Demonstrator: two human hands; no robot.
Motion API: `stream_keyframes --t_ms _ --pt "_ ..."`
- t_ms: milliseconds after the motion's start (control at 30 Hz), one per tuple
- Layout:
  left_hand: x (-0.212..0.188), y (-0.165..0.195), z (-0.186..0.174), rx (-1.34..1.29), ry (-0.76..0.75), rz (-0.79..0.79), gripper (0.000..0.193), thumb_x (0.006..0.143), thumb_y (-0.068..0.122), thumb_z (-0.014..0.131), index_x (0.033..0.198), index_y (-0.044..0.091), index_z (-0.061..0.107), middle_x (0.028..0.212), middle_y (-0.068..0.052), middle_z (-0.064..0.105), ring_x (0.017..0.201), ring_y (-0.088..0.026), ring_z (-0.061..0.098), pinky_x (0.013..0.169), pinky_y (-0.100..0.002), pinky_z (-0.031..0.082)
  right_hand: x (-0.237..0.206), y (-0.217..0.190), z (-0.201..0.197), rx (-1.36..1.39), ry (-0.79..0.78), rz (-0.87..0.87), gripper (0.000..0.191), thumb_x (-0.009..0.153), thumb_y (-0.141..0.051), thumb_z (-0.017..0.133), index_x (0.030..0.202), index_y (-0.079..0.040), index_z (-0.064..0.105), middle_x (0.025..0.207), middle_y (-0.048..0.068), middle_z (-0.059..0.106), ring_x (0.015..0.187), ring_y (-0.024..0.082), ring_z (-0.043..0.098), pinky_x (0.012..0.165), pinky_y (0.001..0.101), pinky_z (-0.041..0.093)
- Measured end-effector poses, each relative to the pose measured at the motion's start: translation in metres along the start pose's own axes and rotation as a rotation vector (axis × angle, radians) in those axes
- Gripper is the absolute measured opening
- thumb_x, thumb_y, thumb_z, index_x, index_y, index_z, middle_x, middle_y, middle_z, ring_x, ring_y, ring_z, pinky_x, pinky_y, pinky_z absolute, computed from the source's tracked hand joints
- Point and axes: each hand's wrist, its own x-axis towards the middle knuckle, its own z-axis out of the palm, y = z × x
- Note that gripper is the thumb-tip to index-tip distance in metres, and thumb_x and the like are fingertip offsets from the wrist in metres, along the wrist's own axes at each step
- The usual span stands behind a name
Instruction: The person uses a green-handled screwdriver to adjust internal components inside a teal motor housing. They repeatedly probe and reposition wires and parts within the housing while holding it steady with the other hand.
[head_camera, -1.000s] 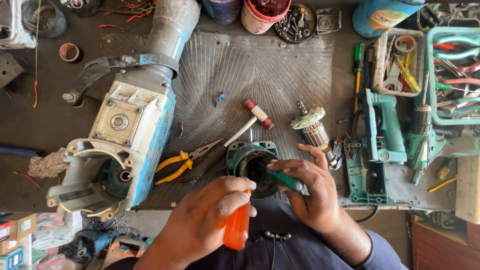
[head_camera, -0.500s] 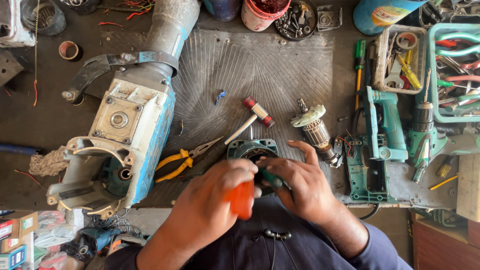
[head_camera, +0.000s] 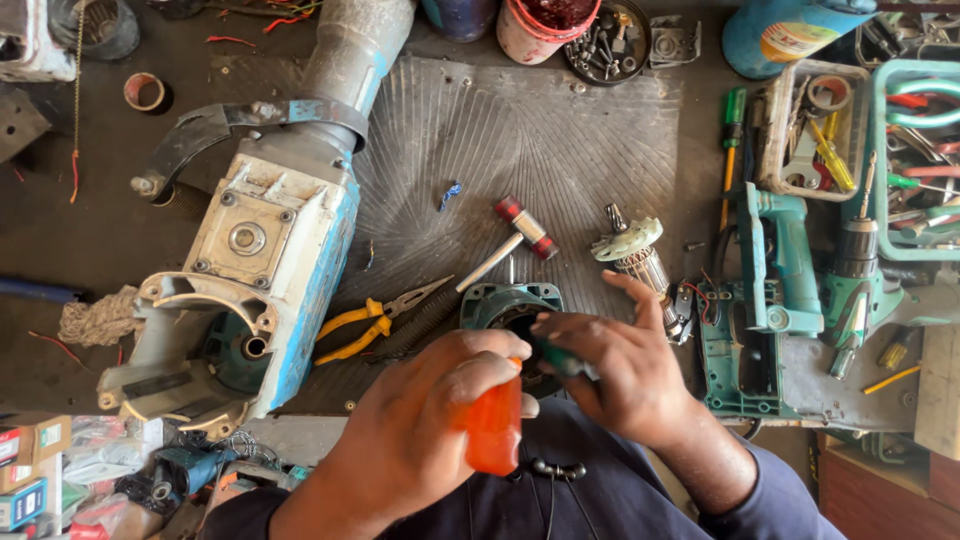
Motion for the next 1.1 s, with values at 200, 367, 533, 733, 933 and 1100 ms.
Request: stream_keyframes --t_ms 200,367,533,733,933,1100 --pt "0.006 -0.008 0.006 -0.013 -0.018 -0.015 0.048 0.093 0.006 0.078 0.125 0.007 0.042 0.117 -0.013 0.066 0.103 -0.032 0.071 0.084 -0.038 0.06 0.003 0.005 0.009 0.074 -0.059 -0.083 0.043 0.077 -0.003 0.076 0.113 -0.005 0.053 0.111 0.009 0.073 0.098 0.025 0.074 0.113 0.0707 0.036" --pt "0.005 -0.013 0.005 -0.059 -0.013 -0.081 0.045 0.092 0.004 0.076 0.124 0.008 0.044 0.117 -0.011 0.066 0.106 -0.03 0.072 0.089 -0.038 0.061 -0.001 0.008 0.007 0.198 -0.061 -0.026 0.039 0.085 -0.004 0.076 0.114 -0.005 0.051 0.109 0.008 0.074 0.102 0.026 0.075 0.117 0.0685 0.036" --pt "0.006 -0.016 0.011 -0.012 -0.075 -0.095 0.045 0.089 0.0 0.07 0.124 0.006 0.044 0.119 -0.013 0.067 0.107 -0.035 0.071 0.087 -0.04 0.059 -0.003 0.008 0.006 0.3 -0.052 0.06 0.039 0.085 -0.008 0.078 0.114 -0.007 0.051 0.102 0.007 0.075 0.1 0.027 0.077 0.12 0.0662 0.036" --pt "0.005 -0.019 0.015 -0.003 -0.083 -0.15 0.039 0.093 0.005 0.069 0.123 0.005 0.044 0.114 -0.013 0.065 0.103 -0.034 0.07 0.085 -0.041 0.058 -0.001 0.008 0.004 0.29 -0.074 0.054 0.043 0.084 -0.009 0.079 0.116 -0.006 0.051 0.101 0.007 0.076 0.096 0.026 0.077 0.118 0.0676 0.035" --pt "0.001 -0.021 0.019 0.031 -0.091 -0.129 0.025 0.1 0.01 0.066 0.115 0.008 0.046 0.111 -0.011 0.064 0.101 -0.033 0.07 0.084 -0.041 0.058 -0.001 0.011 0.004 0.313 -0.001 0.067 0.041 0.086 -0.003 0.074 0.118 -0.007 0.049 0.107 0.007 0.075 0.106 0.026 0.076 0.118 0.0655 0.037" --pt "0.003 -0.019 0.015 0.012 -0.092 -0.145 0.03 0.099 0.008 0.066 0.12 0.005 0.045 0.113 -0.013 0.064 0.104 -0.035 0.069 0.087 -0.042 0.058 -0.001 0.012 0.004 0.152 -0.053 -0.031 0.039 0.086 -0.002 0.075 0.114 -0.007 0.048 0.107 0.008 0.074 0.103 0.025 0.075 0.114 0.0662 0.039"
